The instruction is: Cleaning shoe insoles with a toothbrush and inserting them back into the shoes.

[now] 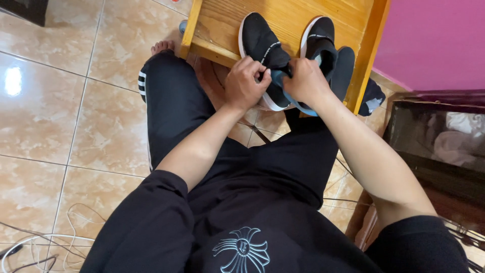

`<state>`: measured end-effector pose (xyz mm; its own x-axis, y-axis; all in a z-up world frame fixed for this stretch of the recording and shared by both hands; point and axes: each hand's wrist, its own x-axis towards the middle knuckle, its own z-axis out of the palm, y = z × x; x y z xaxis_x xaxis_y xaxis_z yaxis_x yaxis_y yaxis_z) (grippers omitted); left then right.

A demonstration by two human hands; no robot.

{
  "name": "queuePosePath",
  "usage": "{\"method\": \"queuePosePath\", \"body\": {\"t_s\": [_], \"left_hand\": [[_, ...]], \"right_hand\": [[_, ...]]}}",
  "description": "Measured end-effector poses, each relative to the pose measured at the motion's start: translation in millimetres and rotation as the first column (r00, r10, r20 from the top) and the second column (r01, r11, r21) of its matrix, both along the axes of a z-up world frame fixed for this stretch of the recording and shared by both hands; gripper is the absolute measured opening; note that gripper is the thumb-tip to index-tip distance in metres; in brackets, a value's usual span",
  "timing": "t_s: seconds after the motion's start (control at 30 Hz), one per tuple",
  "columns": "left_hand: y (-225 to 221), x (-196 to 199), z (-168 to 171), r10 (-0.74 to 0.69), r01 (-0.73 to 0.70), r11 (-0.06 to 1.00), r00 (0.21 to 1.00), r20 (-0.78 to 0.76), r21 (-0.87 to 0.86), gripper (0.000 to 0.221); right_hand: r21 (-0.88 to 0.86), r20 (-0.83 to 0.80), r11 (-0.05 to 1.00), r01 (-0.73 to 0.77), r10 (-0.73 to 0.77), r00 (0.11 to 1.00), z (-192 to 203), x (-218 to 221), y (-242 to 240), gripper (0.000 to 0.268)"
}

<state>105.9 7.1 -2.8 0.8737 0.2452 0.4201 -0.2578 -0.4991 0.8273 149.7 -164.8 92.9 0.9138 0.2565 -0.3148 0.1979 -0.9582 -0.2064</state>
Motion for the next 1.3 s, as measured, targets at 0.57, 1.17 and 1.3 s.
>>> {"method": "queuePosePath", "body": {"t_s": [0.57, 1.17, 1.3], "left_hand": [[1.1, -2.6, 8.9, 0.002, -0.003, 1.0, 0.999, -0.055, -0.014, 0.017], [0.7, -2.7, 3.6, -0.004, 0.003, 1.0, 1.0, -0.02, -0.02, 0.014], [0.1, -1.8, -0.2, -0.009, 0.009, 1.0, 1.0, -0.006, -0.018, 0.016]], "right_hand": [[-0.236, -0.208, 0.97, 0.063, -0.114, 0.971, 77.5, -38.6, 28.6, 0.079], [0.026, 0.157, 0.999, 0.024, -0.028, 0.987, 4.3, -27.7, -4.9, 0.03], [0.009, 0.149, 0.999, 0.04, -0.041, 0.988, -3.2, -24.6, 9.0, 0.028]]}}
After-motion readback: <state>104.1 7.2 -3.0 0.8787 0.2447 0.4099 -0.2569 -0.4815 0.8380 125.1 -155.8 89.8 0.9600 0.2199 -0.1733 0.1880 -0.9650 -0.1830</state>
